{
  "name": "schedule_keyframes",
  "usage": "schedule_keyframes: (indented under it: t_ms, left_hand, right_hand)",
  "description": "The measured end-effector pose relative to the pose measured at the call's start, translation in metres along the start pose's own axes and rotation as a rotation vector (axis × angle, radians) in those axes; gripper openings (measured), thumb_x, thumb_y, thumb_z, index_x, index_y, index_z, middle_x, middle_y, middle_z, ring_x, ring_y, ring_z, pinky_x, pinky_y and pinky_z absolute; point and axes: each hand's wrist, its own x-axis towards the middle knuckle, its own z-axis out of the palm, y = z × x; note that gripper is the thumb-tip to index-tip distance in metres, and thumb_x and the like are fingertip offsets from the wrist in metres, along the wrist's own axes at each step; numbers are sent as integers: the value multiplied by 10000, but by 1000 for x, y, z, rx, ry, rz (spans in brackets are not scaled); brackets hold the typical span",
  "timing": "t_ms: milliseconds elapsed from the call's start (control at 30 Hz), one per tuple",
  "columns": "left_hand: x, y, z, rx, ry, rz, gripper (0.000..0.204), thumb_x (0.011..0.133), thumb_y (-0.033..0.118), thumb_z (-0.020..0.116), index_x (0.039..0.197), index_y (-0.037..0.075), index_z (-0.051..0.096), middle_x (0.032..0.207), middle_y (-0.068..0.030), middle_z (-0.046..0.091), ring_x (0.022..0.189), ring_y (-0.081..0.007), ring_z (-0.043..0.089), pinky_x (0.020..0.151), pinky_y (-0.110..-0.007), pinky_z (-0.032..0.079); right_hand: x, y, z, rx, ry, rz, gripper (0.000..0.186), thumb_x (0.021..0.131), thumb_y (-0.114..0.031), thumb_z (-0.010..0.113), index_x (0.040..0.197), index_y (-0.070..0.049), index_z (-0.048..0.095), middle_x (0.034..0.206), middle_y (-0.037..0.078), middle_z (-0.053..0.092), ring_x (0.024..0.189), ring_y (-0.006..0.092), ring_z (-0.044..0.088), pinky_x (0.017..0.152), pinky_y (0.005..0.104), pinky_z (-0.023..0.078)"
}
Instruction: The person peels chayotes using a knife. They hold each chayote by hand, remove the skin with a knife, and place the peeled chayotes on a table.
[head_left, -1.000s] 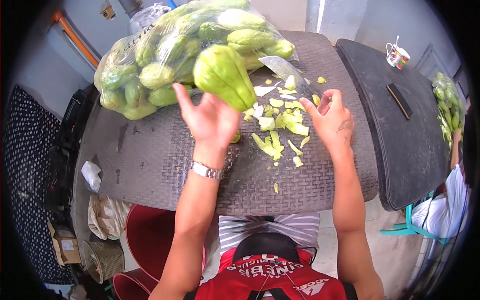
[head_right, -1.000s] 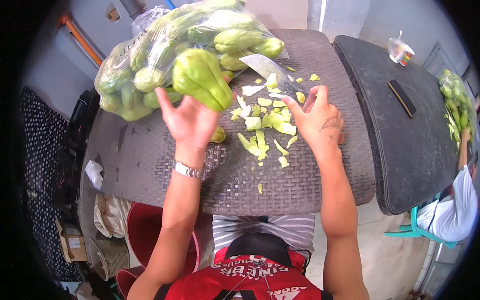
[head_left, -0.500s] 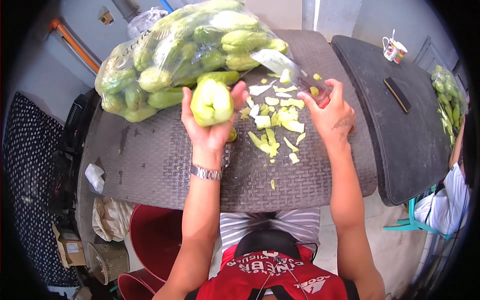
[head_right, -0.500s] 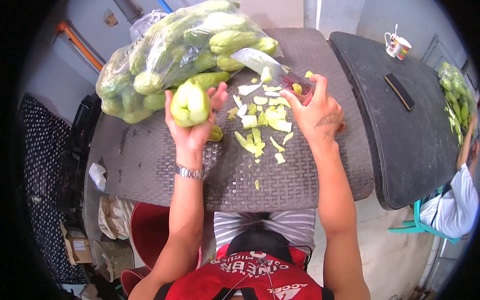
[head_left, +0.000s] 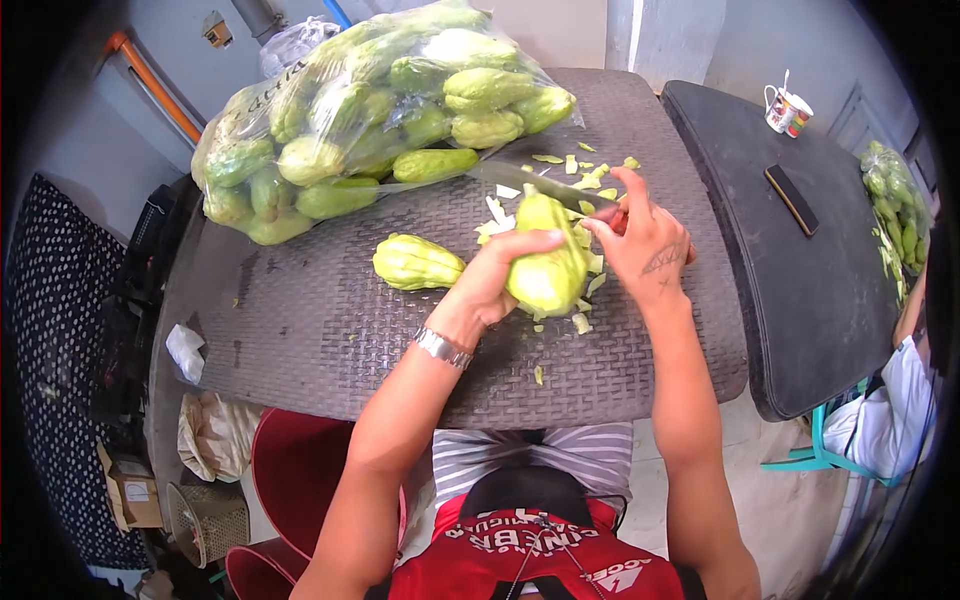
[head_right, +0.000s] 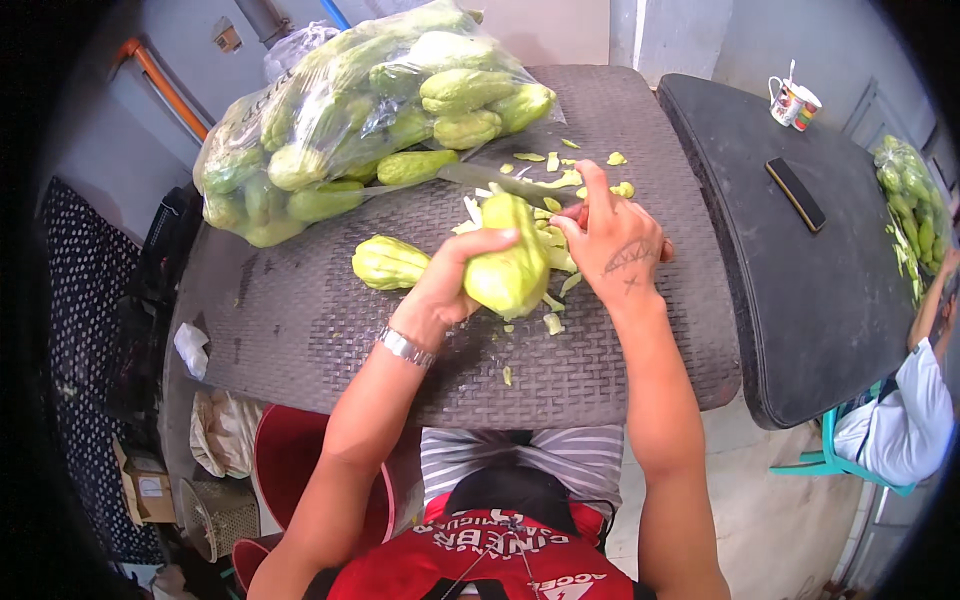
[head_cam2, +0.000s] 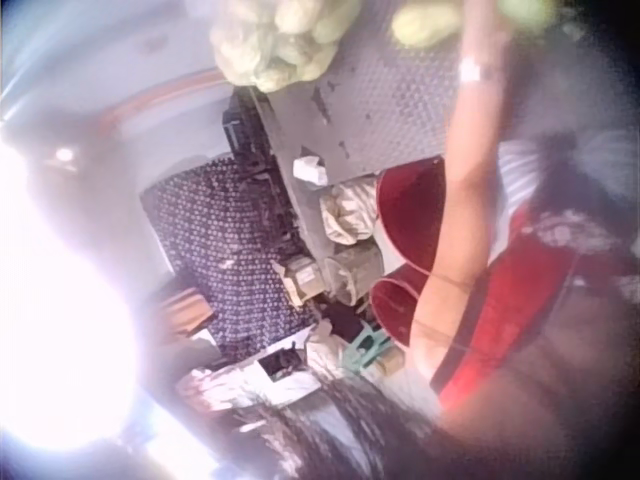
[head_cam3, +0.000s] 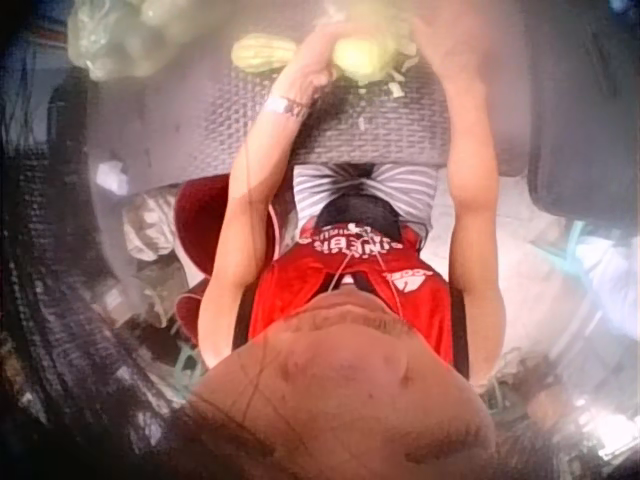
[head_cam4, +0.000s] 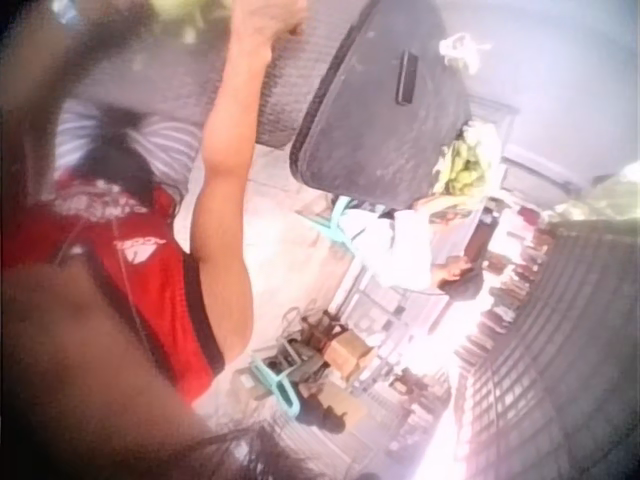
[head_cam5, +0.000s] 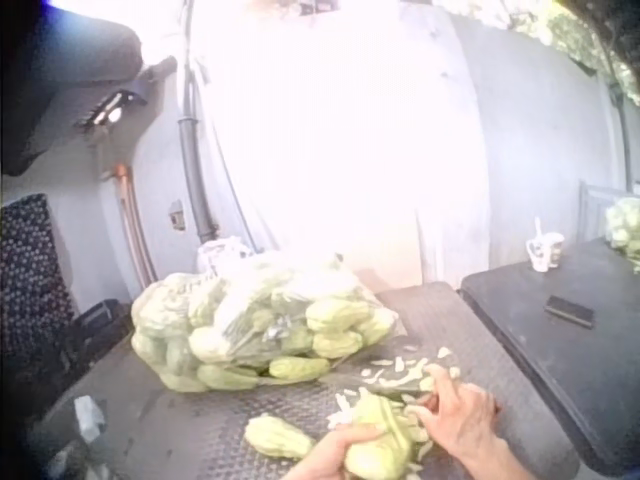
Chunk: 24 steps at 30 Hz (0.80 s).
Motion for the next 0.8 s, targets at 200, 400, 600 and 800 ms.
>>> schedule_keyframes:
  t_ms: [200,400,600,800]
  left_hand:
    - [-22,4,8,-158,120,194,434,936,250,702,1265,-14,599,1138,-136,710,1007,-249,725,918,-395,593]
    - [-1,7,14,-245,148,213,427,936,297,707,1250,29,596,1153,-143,700,1029,-279,716,919,-450,595]
    - [-8,18,-14,-415,270,248,444,965,391,664,1252,59,591,1201,-171,678,1120,-366,674,964,-594,555]
    - [-9,39,-37,-244,59,311,621,965,486,596,1358,9,536,1235,-267,650,1082,-422,678,907,-585,568]
  right_hand:
    - [1,8,-7,11,38,23,683,728,-192,885,1322,-151,550,727,-23,711,729,226,719,683,387,548]
    - [0,3,-4,50,25,35,640,737,-197,888,1290,-145,570,742,-16,724,731,221,724,678,386,549]
    - [7,13,-15,-30,-45,214,550,764,-328,879,1202,-103,633,738,38,704,705,241,717,668,391,541]
    - [11,12,-16,-94,-252,431,553,883,-574,713,1133,-88,632,796,123,727,836,391,730,784,532,532]
